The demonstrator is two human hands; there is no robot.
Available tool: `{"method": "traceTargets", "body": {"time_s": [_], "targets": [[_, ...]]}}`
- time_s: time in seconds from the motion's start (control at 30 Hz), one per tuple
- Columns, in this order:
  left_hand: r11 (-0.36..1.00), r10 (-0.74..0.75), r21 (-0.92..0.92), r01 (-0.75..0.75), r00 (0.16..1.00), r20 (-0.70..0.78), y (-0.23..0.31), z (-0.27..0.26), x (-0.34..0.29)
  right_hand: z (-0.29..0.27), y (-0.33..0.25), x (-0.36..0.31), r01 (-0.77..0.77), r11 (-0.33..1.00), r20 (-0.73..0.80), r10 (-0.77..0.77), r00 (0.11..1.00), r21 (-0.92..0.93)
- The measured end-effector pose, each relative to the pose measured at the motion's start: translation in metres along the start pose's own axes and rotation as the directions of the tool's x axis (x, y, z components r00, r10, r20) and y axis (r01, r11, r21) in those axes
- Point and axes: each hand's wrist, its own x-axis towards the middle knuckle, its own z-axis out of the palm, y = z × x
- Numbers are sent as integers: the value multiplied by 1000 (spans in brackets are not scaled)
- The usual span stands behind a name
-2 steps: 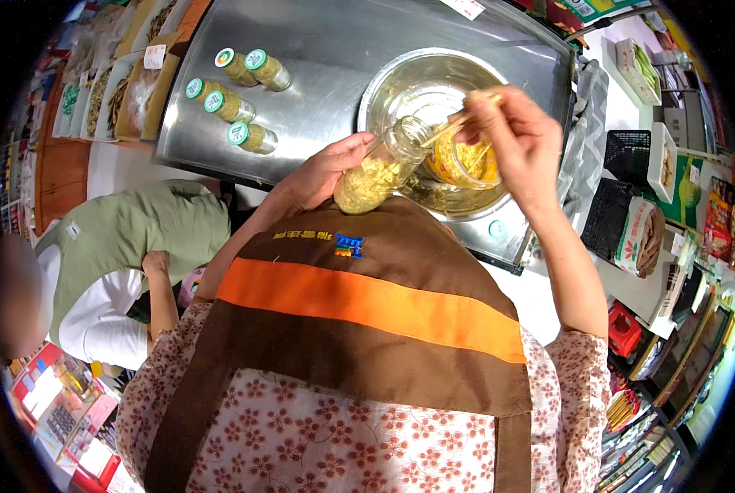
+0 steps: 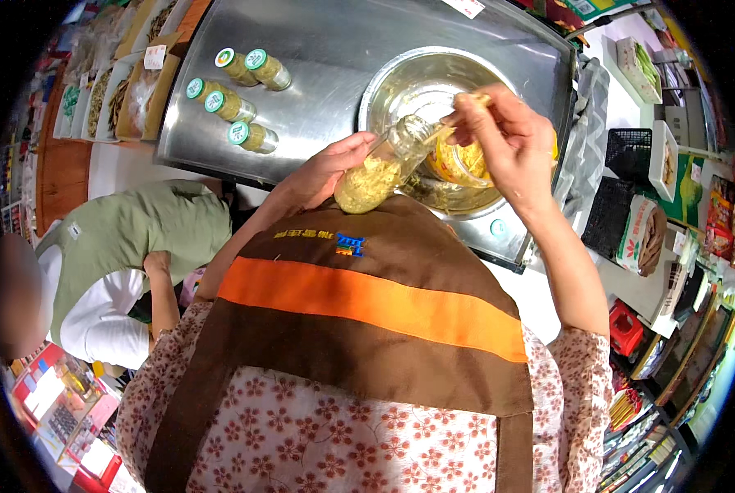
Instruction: The person scoops a yellow-green paste from a large metal bowl into small glass jars using chopsticks. The person repeatedly packs the paste into each jar, then places the filled jar on the counter and picks up an empty one to continue the process.
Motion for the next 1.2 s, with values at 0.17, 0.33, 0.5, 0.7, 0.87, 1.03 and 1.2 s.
{"method": "traceTargets", "body": {"time_s": [0.17, 0.33, 0.5, 0.7, 0.87, 1.03, 1.2], "targets": [[999, -23, 26, 24, 999, -27, 6, 10, -6, -7, -2, 14, -56, 997, 76, 51, 996, 60], [993, -53, 103, 48, 997, 47, 5, 6, -1, -4, 6, 13, -85, 996, 188, 90, 978, -33], [997, -65, 49, 64, 998, 17, 11, 7, 1, -16, 2, 2, -74, 994, 53, 70, 996, 76], [980, 17, 196, -22, 999, 29, 13, 9, 2, -80, -22, 8, 269, 962, -237, -271, 933, -43], [977, 88, 204, -57, 985, -149, 3, -7, -4, -100, 14, -17, 156, 980, -492, -198, 848, -126], [994, 104, 60, -95, 980, -171, -2, -10, -6, -42, 125, -47, -236, 899, -459, 44, 887, -369], [992, 72, 116, -52, 982, -176, 3, -4, 1, -17, 160, -33, -257, 855, -436, 40, 899, -451]]}}
